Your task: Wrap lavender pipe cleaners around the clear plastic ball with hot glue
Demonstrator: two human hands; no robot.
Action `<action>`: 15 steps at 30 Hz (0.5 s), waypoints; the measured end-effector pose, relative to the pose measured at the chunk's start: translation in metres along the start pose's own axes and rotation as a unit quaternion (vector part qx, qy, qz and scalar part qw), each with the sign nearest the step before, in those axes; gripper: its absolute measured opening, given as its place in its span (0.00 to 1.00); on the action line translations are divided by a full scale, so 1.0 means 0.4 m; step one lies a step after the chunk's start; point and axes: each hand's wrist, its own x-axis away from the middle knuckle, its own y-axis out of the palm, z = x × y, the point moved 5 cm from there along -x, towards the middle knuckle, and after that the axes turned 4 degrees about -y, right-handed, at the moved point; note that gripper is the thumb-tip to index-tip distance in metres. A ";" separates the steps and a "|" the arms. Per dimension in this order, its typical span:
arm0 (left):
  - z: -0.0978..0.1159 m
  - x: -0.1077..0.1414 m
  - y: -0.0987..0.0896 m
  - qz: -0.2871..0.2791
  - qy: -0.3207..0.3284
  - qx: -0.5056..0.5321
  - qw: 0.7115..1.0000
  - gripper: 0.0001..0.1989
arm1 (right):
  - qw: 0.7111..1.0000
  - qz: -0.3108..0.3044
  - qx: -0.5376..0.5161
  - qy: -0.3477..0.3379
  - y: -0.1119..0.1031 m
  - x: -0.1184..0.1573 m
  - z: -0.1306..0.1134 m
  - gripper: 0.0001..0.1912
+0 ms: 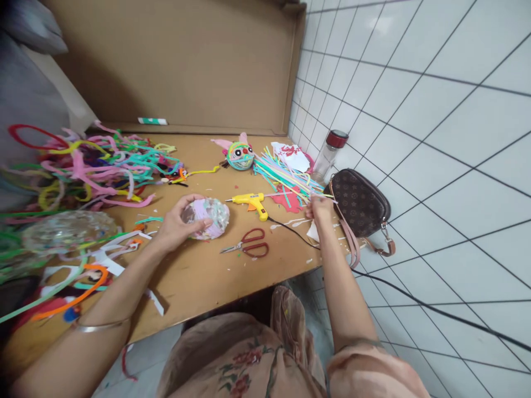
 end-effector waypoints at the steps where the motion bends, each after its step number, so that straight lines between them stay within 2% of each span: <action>1: -0.001 -0.001 0.001 -0.003 -0.001 0.001 1.000 0.34 | 0.999 -0.002 -0.037 0.028 0.002 -0.007 0.010 0.17; 4: -0.002 -0.002 0.002 -0.010 -0.002 0.008 1.000 0.34 | 0.989 0.025 -0.121 0.082 0.003 -0.025 0.029 0.20; 7: -0.001 -0.002 0.002 -0.010 0.003 0.015 1.000 0.34 | 0.976 0.081 -0.183 0.086 -0.008 -0.034 0.035 0.20; 10: -0.001 -0.001 0.003 -0.016 0.002 0.019 1.000 0.34 | 0.963 0.149 -0.221 0.049 -0.034 -0.043 0.027 0.13; 12: 0.001 0.000 0.002 -0.018 0.002 0.017 1.000 0.33 | 0.954 0.175 -0.242 0.013 -0.051 -0.055 0.016 0.13; 15: 0.008 0.002 0.001 -0.014 0.003 0.014 1.000 0.33 | 0.950 0.160 -0.267 -0.029 -0.057 -0.081 0.011 0.10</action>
